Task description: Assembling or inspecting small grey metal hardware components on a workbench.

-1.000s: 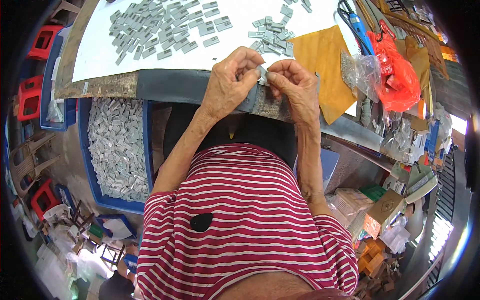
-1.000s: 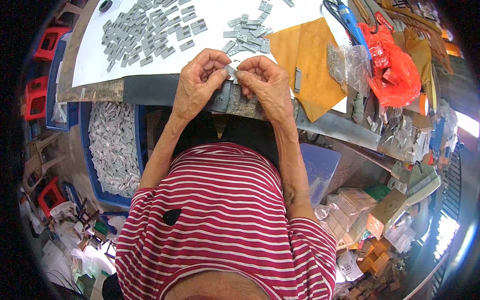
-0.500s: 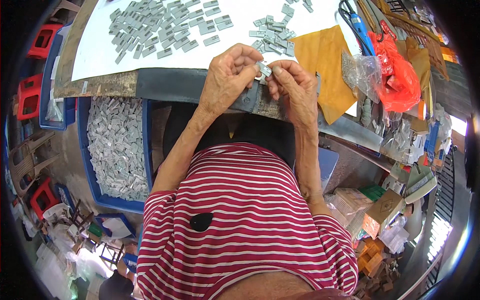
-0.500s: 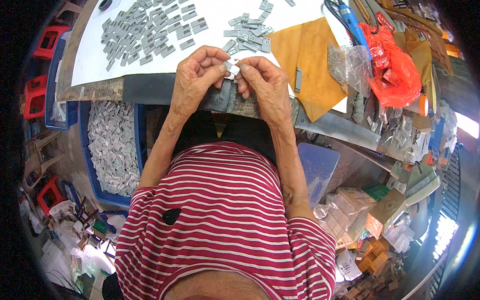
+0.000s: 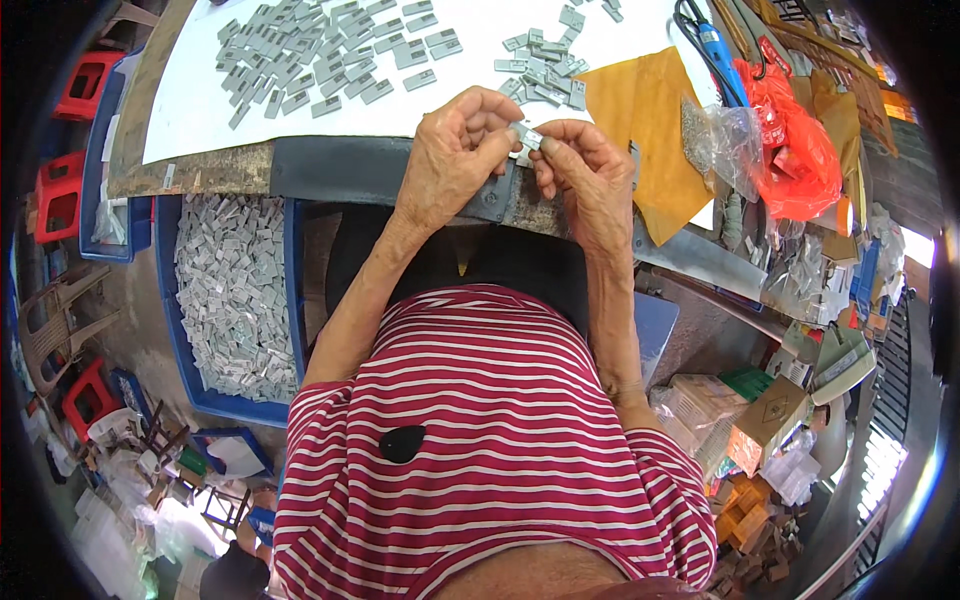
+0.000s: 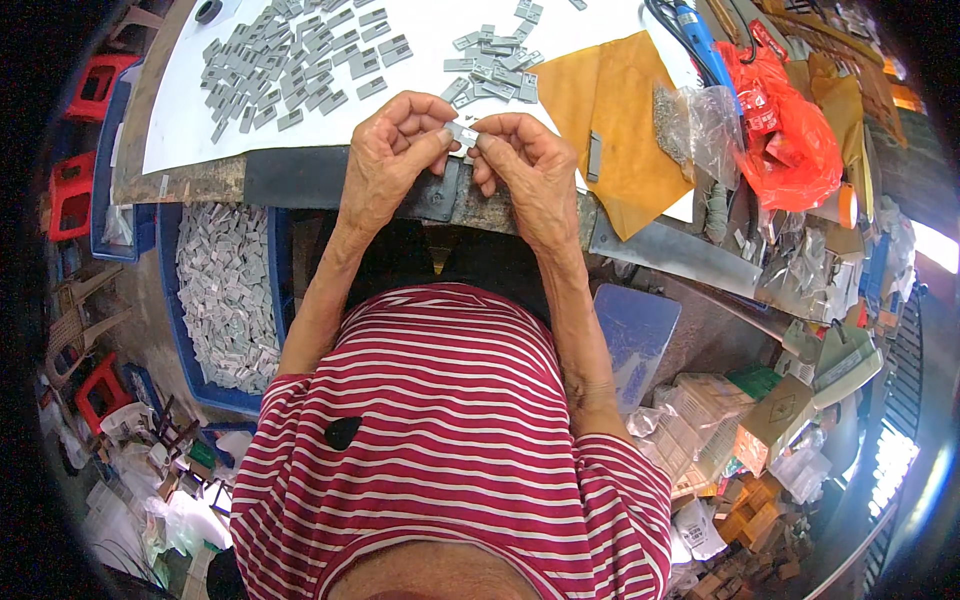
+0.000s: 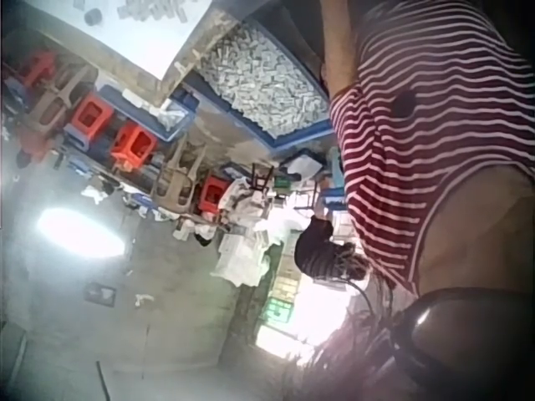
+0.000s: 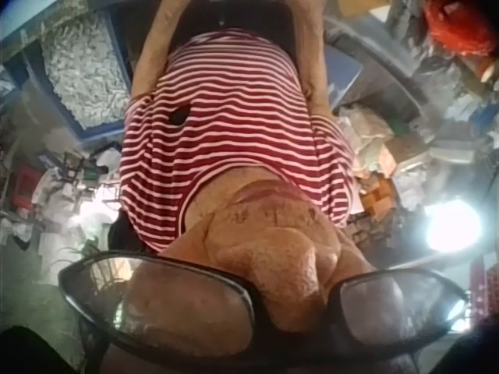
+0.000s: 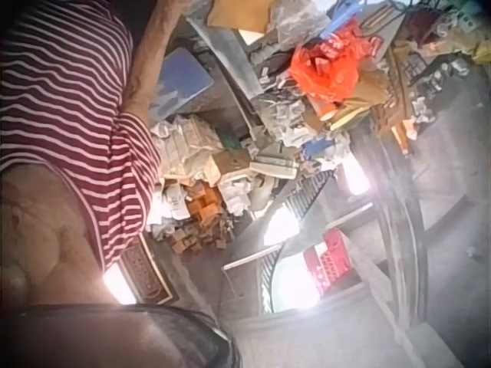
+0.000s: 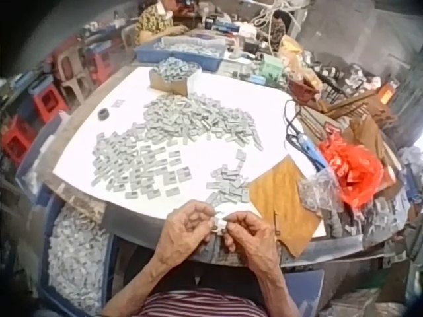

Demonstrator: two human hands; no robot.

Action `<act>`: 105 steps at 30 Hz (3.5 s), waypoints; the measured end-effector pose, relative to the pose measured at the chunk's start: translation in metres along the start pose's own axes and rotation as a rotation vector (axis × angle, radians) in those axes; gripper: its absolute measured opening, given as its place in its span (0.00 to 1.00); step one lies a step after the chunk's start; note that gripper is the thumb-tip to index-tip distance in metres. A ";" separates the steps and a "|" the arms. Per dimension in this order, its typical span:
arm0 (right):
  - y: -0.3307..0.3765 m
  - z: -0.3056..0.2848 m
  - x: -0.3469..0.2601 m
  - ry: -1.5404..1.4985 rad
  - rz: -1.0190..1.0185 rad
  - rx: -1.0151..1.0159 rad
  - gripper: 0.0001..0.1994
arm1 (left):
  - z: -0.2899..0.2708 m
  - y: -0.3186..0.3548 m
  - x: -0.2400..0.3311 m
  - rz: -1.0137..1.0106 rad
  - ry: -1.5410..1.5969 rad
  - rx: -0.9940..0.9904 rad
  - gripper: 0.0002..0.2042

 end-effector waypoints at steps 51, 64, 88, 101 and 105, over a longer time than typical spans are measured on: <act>-0.015 -0.002 0.018 -0.490 0.098 0.030 0.11 | 0.001 0.010 0.026 0.508 -0.566 0.255 0.08; -0.012 0.004 0.008 -0.273 -0.002 0.091 0.10 | -0.006 0.004 0.014 0.341 -0.342 0.246 0.07; -0.008 0.005 0.000 -0.166 -0.048 0.120 0.07 | -0.008 0.003 0.012 0.261 -0.308 0.176 0.07; -0.012 -0.001 0.002 -0.187 0.006 0.054 0.06 | -0.007 0.001 0.008 0.231 -0.241 0.162 0.06; -0.014 0.000 0.001 -0.090 0.005 0.077 0.06 | -0.006 0.001 0.008 0.204 -0.219 0.151 0.06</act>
Point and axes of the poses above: each hand's wrist, its own y-axis away from the middle knuckle, its own z-axis out of the palm, x = y × z, the point moved 6 cm from there along -y, towards the middle knuckle, and after that the axes turned 4 degrees about -y, right-handed, at the moved point
